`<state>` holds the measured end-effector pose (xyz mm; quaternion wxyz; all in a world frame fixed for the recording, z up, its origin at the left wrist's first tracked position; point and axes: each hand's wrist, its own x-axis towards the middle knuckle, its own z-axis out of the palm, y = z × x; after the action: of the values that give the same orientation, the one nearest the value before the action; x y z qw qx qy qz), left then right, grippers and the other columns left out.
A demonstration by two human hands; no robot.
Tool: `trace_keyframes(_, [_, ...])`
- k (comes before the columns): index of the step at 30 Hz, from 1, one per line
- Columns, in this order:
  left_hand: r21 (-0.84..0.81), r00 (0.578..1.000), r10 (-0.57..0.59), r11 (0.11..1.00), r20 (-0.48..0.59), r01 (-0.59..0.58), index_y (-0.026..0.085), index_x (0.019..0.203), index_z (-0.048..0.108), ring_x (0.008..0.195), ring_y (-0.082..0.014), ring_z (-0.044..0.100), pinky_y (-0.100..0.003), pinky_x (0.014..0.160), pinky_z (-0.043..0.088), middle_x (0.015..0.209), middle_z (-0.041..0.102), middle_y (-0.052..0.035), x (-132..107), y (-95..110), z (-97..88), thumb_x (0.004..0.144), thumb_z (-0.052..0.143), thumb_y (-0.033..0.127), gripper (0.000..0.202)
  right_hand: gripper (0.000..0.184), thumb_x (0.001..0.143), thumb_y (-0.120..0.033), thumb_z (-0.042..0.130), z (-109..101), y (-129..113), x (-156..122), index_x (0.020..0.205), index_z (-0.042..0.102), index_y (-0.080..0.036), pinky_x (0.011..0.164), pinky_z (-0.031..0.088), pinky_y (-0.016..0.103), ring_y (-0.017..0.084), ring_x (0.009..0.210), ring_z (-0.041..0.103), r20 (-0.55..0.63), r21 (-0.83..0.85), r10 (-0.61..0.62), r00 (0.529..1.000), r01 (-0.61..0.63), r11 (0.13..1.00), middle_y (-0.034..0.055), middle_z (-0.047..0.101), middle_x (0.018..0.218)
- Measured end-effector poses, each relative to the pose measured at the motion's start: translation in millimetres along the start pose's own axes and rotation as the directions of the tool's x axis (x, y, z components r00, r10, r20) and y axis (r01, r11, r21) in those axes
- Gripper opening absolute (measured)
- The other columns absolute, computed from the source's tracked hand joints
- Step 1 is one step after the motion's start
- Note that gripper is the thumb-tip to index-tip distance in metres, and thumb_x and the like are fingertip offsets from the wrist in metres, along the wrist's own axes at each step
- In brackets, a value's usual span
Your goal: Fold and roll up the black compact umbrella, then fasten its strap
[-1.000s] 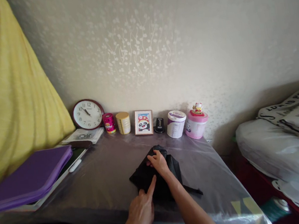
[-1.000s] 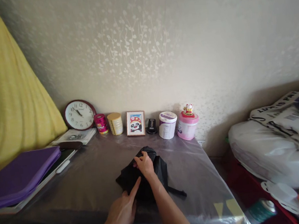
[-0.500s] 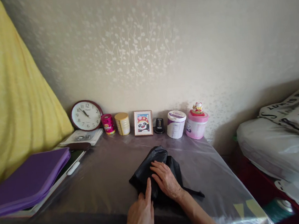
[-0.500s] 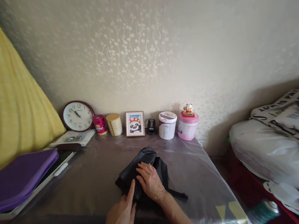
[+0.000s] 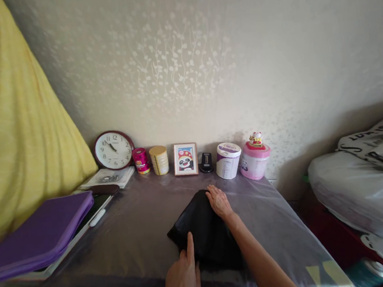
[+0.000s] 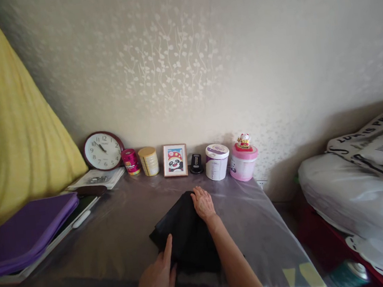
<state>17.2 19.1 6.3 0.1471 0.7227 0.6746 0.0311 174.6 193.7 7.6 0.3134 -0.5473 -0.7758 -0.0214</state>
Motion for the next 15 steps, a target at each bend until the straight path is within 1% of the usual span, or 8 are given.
trace_keyframes(2, [-0.012,1.0,0.006,1.0,-0.01,-0.006,0.013,0.139,0.001,0.082,-0.0179,0.06,-0.025,0.065,0.04,0.109,0.056,-0.0146,1.7,-2.4,2.8,0.085,0.03,0.02,0.061,0.033,0.089,-0.027,0.036,-7.3,-9.7,-10.3,0.115,0.053,-0.017,0.096,0.035,0.039,0.02,0.115,0.046,-0.053,0.034,-0.078,0.996,0.08,0.996,0.0102,0.055,0.119])
trace_keyframes(3, [-0.021,1.0,0.01,1.0,-0.011,-0.01,0.013,0.139,0.001,0.083,-0.0178,0.06,-0.025,0.066,0.04,0.109,0.056,-0.0147,2.5,-3.5,3.7,0.085,0.031,0.021,0.062,0.032,0.089,-0.028,0.036,-10.2,-15.5,-17.0,0.115,0.053,-0.018,0.097,0.034,0.038,0.019,0.115,0.046,-0.049,0.069,-0.154,0.987,0.157,0.985,0.0089,0.056,0.118])
trace_keyframes(5, [-0.036,1.0,0.008,0.999,-0.01,-0.009,0.012,0.139,0.002,0.085,-0.0179,0.06,-0.025,0.068,0.04,0.11,0.057,-0.0148,3.9,-5.1,3.9,0.084,0.033,0.021,0.063,0.03,0.089,-0.027,0.038,-12.8,-25.7,-29.2,0.112,0.056,-0.022,0.099,0.032,0.038,0.017,0.115,0.046,0.015,0.118,-0.28,0.96,0.277,0.954,0.0062,0.06,0.113])
trace_keyframes(7, [-0.047,1.0,-0.002,0.999,-0.002,0.002,0.011,0.139,0.004,0.085,-0.0179,0.06,-0.025,0.069,0.04,0.107,0.059,-0.0142,4.7,-5.9,2.3,0.083,0.035,0.021,0.064,0.029,0.088,-0.026,0.04,-11.2,-30.3,-35.3,0.111,0.057,-0.023,0.1,0.03,0.039,0.017,0.117,0.044,0.04,0.107,-0.292,0.956,0.286,0.952,0.0053,0.059,0.115])
trace_keyframes(9, [-0.059,1.0,-0.012,0.998,0.012,0.012,0.01,0.138,0.006,0.084,-0.0181,0.06,-0.025,0.07,0.04,0.102,0.061,-0.0127,5.1,-6.6,-0.2,0.082,0.037,0.02,0.065,0.029,0.087,-0.024,0.041,-7.8,-27.3,-34.5,0.111,0.056,-0.022,0.1,0.03,0.041,0.018,0.118,0.042,0.007,0.072,-0.206,0.978,0.205,0.976,0.0064,0.056,0.12])
trace_keyframes(11, [-0.088,1.0,-0.012,0.996,0.02,0.014,0.01,0.138,0.008,0.084,-0.0187,0.061,-0.026,0.071,0.041,0.097,0.063,-0.0117,5.7,-8.7,-2.9,0.08,0.039,0.02,0.066,0.03,0.085,-0.023,0.042,-6.2,-17.8,-30.4,0.11,0.057,-0.021,0.097,0.032,0.041,0.02,0.116,0.044,-0.043,0.091,-0.094,0.995,0.098,0.991,0.0083,0.054,0.122])
trace_keyframes(13, [-0.152,1.0,0.001,0.988,0.0,-0.001,0.009,0.138,0.011,0.085,-0.0188,0.06,-0.027,0.072,0.042,0.093,0.064,-0.011,6.1,-12.6,-6.3,0.079,0.04,0.02,0.066,0.028,0.082,-0.022,0.044,-8.3,-3.8,-28.3,0.105,0.06,-0.02,0.095,0.035,0.041,0.021,0.111,0.048,-0.074,0.199,0.007,0.997,0.008,0.98,0.0096,0.055,0.119])
trace_keyframes(15, [-0.253,1.0,0.009,0.968,-0.008,-0.01,0.01,0.137,0.013,0.08,-0.0169,0.062,-0.025,0.069,0.043,0.092,0.064,-0.0103,5.3,-16.9,-12.1,0.079,0.04,0.022,0.065,0.023,0.078,-0.025,0.048,-14.6,13.2,-30.9,0.094,0.064,-0.019,0.094,0.036,0.04,0.021,0.106,0.051,-0.079,0.393,0.145,0.986,-0.103,0.914,0.0091,0.058,0.113])
